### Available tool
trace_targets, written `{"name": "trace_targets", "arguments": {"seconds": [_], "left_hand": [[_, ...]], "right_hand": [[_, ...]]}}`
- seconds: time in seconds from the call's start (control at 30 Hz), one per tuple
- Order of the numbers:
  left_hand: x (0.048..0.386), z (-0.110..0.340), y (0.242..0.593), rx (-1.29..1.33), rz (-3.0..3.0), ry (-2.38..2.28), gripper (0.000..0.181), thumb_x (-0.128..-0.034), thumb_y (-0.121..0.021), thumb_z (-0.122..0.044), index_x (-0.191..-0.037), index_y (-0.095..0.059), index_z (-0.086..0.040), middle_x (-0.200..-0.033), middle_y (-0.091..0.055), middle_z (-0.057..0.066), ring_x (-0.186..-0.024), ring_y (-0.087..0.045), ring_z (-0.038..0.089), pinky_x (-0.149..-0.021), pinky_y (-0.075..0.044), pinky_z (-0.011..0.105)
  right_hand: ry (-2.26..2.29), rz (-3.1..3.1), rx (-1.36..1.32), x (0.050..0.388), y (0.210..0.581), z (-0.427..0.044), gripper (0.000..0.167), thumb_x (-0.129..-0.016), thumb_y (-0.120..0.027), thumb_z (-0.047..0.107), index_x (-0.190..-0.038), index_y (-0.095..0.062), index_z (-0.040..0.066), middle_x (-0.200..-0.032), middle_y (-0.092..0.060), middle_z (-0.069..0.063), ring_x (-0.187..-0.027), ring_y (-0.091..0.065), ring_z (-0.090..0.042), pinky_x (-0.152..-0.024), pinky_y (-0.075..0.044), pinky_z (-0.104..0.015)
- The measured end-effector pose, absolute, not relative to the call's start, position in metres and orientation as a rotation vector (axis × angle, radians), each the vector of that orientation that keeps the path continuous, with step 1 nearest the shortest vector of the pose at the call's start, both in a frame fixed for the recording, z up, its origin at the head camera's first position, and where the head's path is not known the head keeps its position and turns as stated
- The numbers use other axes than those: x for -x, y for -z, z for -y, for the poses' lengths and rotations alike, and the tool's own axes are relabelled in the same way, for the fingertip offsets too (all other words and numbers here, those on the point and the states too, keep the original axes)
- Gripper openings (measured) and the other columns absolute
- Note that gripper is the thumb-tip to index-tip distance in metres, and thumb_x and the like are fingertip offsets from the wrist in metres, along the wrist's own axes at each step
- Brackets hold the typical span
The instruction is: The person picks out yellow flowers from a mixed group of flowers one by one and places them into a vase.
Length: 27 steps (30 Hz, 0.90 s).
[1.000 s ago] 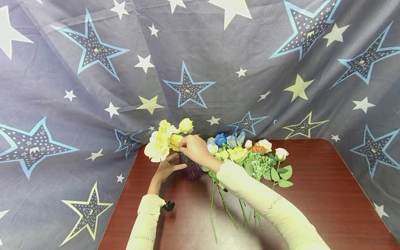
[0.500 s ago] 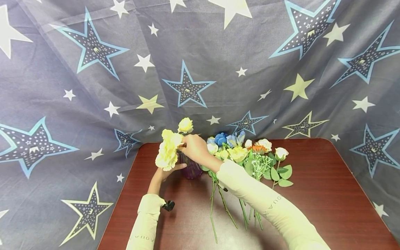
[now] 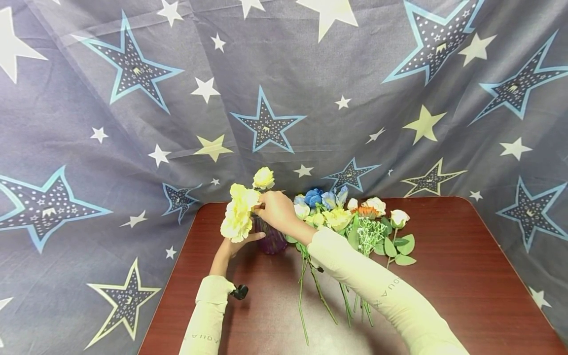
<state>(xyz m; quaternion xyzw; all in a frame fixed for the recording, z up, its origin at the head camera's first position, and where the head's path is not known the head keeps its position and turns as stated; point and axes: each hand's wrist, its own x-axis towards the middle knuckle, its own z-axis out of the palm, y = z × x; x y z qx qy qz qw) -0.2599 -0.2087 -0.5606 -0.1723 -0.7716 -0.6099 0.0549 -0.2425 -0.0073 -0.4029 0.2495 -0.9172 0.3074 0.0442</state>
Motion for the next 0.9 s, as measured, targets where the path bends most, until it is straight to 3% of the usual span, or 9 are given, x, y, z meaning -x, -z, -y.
{"name": "trace_targets", "arguments": {"seconds": [0.53, 0.63, 0.77, 0.9], "left_hand": [[0.249, 0.204, 0.548, 0.517, 2.352, 1.824, 0.102, -0.0720, -0.088, 0.007, -0.158, -0.035, -0.008, -0.160, -0.042, 0.011, -0.141, -0.037, -0.003, -0.115, -0.029, 0.010], [0.243, 0.202, 0.541, 0.556, 2.335, 1.815, 0.099, -0.0734, -0.087, 0.006, -0.157, -0.037, -0.009, -0.159, -0.044, 0.010, -0.141, -0.038, -0.003, -0.115, -0.030, 0.010], [0.241, 0.202, 0.538, 0.595, 2.316, 1.810, 0.097, -0.0742, -0.087, 0.006, -0.157, -0.038, -0.011, -0.158, -0.046, 0.009, -0.141, -0.039, -0.002, -0.115, -0.031, 0.011], [0.242, 0.203, 0.537, 0.584, 2.320, 1.813, 0.096, -0.0739, -0.087, 0.005, -0.156, -0.040, -0.011, -0.155, -0.049, 0.006, -0.136, -0.042, -0.003, -0.112, -0.033, 0.010]], "right_hand": [[-1.107, 2.744, -0.817, 0.244, 0.403, 0.002, 0.050, -0.089, -0.077, 0.014, -0.055, -0.040, 0.018, -0.063, -0.067, -0.006, -0.053, -0.051, -0.008, -0.052, -0.034, -0.019], [-1.197, 2.734, -0.830, 0.244, 0.402, 0.001, 0.039, -0.089, -0.077, 0.013, -0.057, -0.054, 0.012, -0.069, -0.072, -0.008, -0.057, -0.056, -0.008, -0.054, -0.039, -0.019], [-1.271, 2.744, -0.825, 0.245, 0.398, -0.002, 0.017, -0.089, -0.078, 0.013, -0.073, -0.073, 0.008, -0.083, -0.078, -0.008, -0.063, -0.062, -0.010, -0.057, -0.044, -0.020], [-1.298, 2.750, -0.853, 0.244, 0.393, -0.007, 0.008, -0.090, -0.077, 0.014, -0.086, -0.079, 0.008, -0.089, -0.079, -0.007, -0.068, -0.067, -0.012, -0.061, -0.049, -0.021]]}}
